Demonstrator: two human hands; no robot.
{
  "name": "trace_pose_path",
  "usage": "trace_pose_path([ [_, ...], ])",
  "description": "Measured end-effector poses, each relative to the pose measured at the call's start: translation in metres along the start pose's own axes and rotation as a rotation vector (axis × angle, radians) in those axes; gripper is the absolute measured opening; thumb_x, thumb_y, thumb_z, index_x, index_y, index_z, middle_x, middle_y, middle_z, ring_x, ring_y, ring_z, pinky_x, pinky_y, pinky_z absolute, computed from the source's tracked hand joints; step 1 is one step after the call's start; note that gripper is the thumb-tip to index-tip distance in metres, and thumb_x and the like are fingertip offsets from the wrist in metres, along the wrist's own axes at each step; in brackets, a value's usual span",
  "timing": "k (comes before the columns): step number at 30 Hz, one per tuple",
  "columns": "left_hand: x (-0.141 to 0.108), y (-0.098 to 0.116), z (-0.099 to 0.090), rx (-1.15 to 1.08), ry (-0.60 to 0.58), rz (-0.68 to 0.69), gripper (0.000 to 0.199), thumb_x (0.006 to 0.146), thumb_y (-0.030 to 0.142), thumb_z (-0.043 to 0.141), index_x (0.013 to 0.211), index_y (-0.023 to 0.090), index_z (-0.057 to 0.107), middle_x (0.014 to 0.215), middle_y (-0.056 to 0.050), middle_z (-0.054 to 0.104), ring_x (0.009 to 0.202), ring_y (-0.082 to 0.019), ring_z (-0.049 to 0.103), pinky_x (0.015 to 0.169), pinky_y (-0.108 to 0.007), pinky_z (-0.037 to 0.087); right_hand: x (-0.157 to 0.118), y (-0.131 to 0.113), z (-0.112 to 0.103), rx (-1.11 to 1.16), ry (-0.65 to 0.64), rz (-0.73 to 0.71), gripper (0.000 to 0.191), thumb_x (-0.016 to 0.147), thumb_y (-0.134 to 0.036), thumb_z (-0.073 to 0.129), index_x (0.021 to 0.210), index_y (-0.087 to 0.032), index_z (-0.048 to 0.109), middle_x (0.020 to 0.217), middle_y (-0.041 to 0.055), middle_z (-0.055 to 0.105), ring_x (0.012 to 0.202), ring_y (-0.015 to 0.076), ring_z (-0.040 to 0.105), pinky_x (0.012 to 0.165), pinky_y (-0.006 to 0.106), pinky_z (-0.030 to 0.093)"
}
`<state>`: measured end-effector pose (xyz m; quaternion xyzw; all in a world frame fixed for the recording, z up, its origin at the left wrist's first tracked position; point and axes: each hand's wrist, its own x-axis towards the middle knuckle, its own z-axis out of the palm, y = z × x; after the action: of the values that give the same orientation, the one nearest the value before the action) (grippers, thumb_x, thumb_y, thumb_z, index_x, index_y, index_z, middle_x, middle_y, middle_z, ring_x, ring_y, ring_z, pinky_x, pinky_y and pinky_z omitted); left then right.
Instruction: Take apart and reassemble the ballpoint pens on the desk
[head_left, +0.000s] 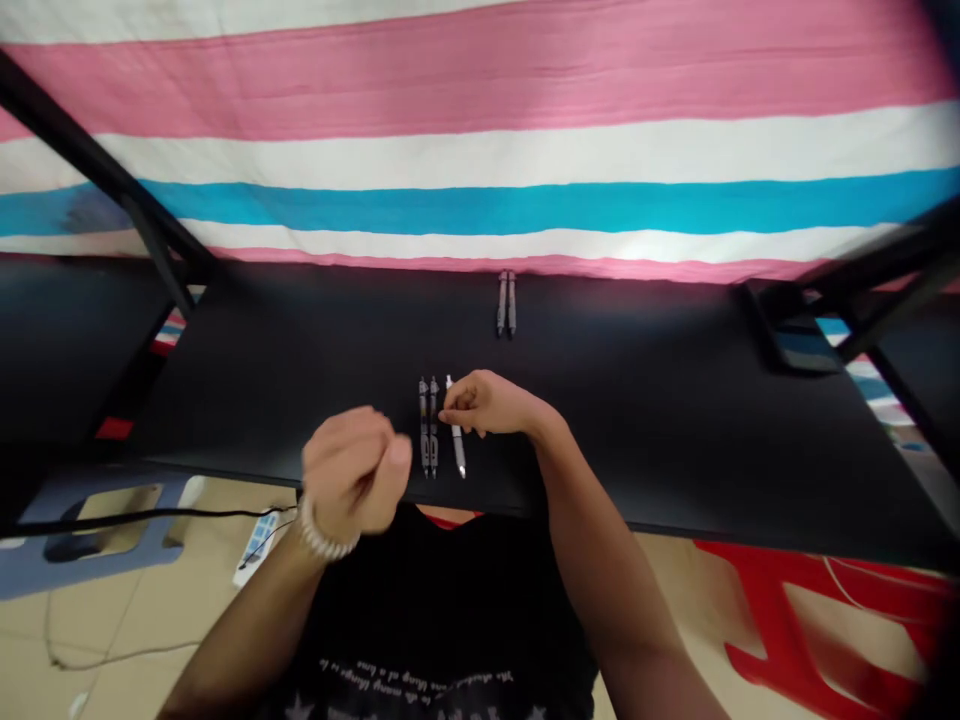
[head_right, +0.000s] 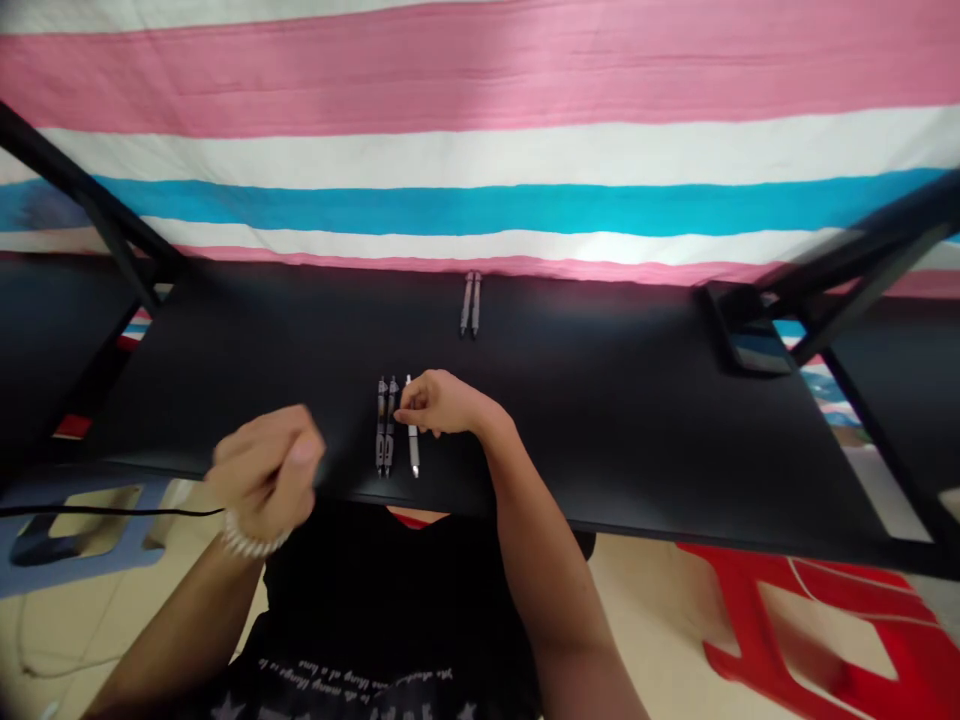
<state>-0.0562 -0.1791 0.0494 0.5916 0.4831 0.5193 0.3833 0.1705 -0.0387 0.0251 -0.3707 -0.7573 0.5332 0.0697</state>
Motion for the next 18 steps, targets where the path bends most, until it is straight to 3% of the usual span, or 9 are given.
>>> trace_pose_path([
  [2,0.06,-0.001,0.02,0.166,0.023,0.09,0.045,0.085,0.028,0.068,0.048,0.019,0.043,0.051,0.001,0.041,0.051,-0.011,0.036,0.054,-0.031,0.029,0.001,-0.001,-0.001,-0.192,0.2,-0.023,0.012,0.078,-0.029,0.066,0.072,-0.019,0.065,0.058,-0.0037,0.06,0.049,0.0098,0.054,0.051,0.023,0.036],
  [4,0.106,-0.006,0.034,0.225,0.017,0.093,0.043,0.085,0.029,0.068,0.05,0.018,0.045,0.05,0.002,0.04,0.049,-0.009,0.034,0.053,-0.03,0.026,0.003,0.001,-0.002,-0.35,0.385,-0.03,0.006,0.072,-0.021,0.068,0.074,-0.019,0.062,0.059,-0.004,0.06,0.052,0.0105,0.052,0.054,0.024,0.034],
  [8,0.166,-0.041,0.047,0.047,0.041,-0.121,0.022,0.083,0.03,0.069,0.067,0.017,0.061,0.063,-0.001,0.061,0.058,-0.011,0.054,0.06,-0.025,0.04,0.013,0.012,-0.001,-0.358,0.614,-0.083,0.008,0.075,-0.015,0.058,0.081,-0.02,0.055,0.058,-0.0053,0.053,0.051,0.0111,0.048,0.056,0.025,0.033],
  [10,0.184,-0.062,0.052,-0.135,0.022,-0.192,0.014,0.078,0.027,0.075,0.083,0.016,0.067,0.08,-0.004,0.07,0.073,-0.013,0.064,0.072,-0.026,0.048,0.02,0.019,0.001,-0.196,0.71,-0.163,0.006,0.082,-0.019,0.053,0.088,-0.021,0.052,0.062,-0.0046,0.054,0.054,0.0115,0.05,0.057,0.025,0.037],
  [13,0.196,-0.082,0.057,-0.416,-0.126,-0.347,0.031,0.077,0.037,0.076,0.097,0.013,0.07,0.092,-0.01,0.074,0.084,-0.017,0.07,0.083,-0.033,0.053,0.031,0.026,0.004,0.048,0.788,-0.23,0.007,0.089,-0.027,0.051,0.092,-0.022,0.048,0.068,-0.0036,0.056,0.057,0.0119,0.052,0.057,0.024,0.039],
  [18,0.194,-0.086,0.054,-0.53,-0.246,-0.314,0.04,0.071,0.036,0.082,0.103,0.014,0.072,0.099,-0.011,0.074,0.087,-0.019,0.071,0.082,-0.034,0.056,0.045,0.025,0.006,0.251,0.775,-0.287,0.013,0.09,-0.033,0.056,0.089,-0.022,0.049,0.074,-0.0014,0.061,0.063,0.0121,0.056,0.06,0.025,0.042],
])
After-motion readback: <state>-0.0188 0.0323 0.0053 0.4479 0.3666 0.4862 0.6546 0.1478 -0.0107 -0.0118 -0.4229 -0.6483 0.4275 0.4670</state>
